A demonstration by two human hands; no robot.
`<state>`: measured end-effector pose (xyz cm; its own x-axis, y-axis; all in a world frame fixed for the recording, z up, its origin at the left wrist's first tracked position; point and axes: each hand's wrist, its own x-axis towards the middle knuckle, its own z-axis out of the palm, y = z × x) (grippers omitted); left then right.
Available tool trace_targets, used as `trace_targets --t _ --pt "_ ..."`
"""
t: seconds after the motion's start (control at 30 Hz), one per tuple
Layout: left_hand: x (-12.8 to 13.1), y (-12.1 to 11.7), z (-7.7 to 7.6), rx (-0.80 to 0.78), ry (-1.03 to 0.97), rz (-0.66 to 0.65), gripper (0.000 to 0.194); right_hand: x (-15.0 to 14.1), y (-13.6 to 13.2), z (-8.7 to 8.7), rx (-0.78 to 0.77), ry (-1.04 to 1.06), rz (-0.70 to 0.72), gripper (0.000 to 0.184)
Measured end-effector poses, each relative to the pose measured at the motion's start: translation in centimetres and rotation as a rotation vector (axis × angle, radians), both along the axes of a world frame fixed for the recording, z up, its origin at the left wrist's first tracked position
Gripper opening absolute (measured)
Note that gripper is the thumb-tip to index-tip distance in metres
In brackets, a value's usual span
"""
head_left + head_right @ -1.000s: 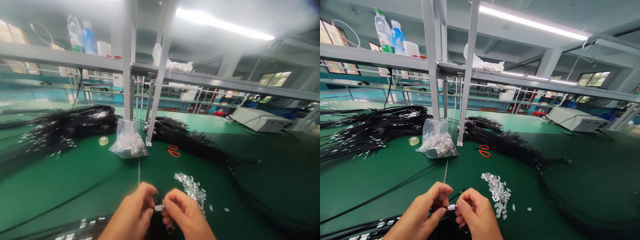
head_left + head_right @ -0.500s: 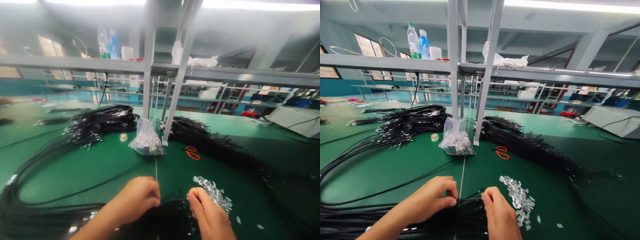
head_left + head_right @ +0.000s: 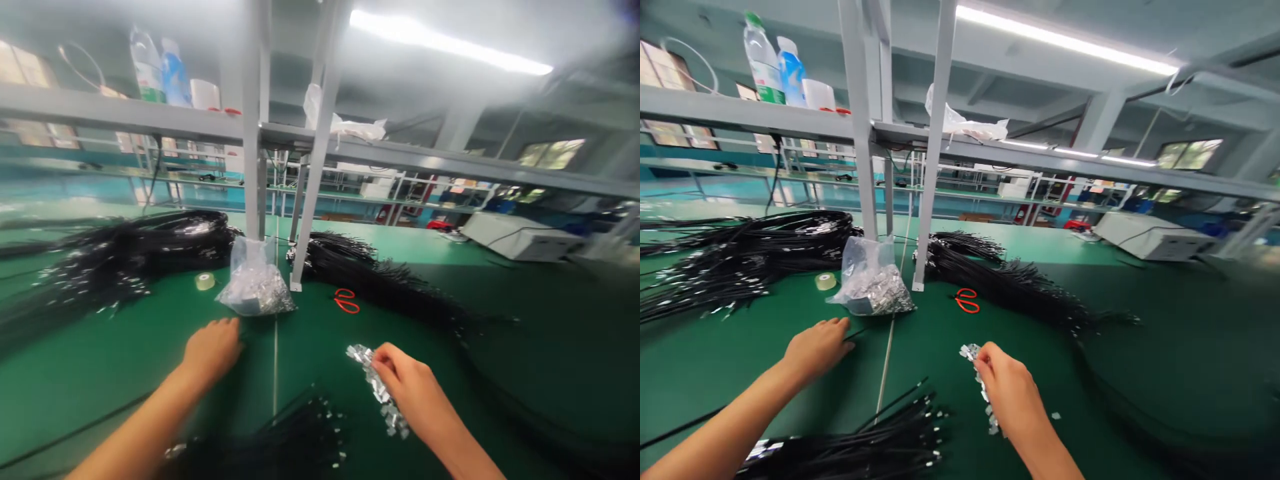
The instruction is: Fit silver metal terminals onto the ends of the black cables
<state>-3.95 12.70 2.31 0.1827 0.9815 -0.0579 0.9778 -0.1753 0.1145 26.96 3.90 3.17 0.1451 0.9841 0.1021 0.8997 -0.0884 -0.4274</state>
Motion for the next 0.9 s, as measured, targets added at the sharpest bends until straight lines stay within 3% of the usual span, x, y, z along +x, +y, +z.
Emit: trace_targets --t 0.1,0.2,0.33,0.53,0.7,0.9 --pt "2.6 1.6 -1.3 -0.042 -0.063 -0.013 0.026 0.4 1.4 -0.9 0.021 -0.125 0.03 0.018" --pt "4.2 1.6 -1.4 -0.117 -0.152 -0.081 0.023 0.0 2.8 -2.6 0.051 -0.223 0.063 0.019" --pt "5.1 0.4 -0.1 -0.135 -0.284 -0.135 0.012 -0.5 4.5 -4.1 0.072 -0.314 0.118 0.019" --pt "4.9 -2.3 1.7 -0.117 -0.427 -0.172 0.013 -0.6 5.8 -4.9 0.046 -0.344 0.152 0.012" --pt "6.0 -4.8 2.7 -0.102 -0.537 -0.25 0.02 -0.9 5.5 -4.7 0.065 -0.19 0.175 0.018" --pt "9.6 -7.7 4.7 -0.121 -0.621 -0.291 0.035 -1.9 2.2 -1.8 0.085 0.275 0.155 0.023"
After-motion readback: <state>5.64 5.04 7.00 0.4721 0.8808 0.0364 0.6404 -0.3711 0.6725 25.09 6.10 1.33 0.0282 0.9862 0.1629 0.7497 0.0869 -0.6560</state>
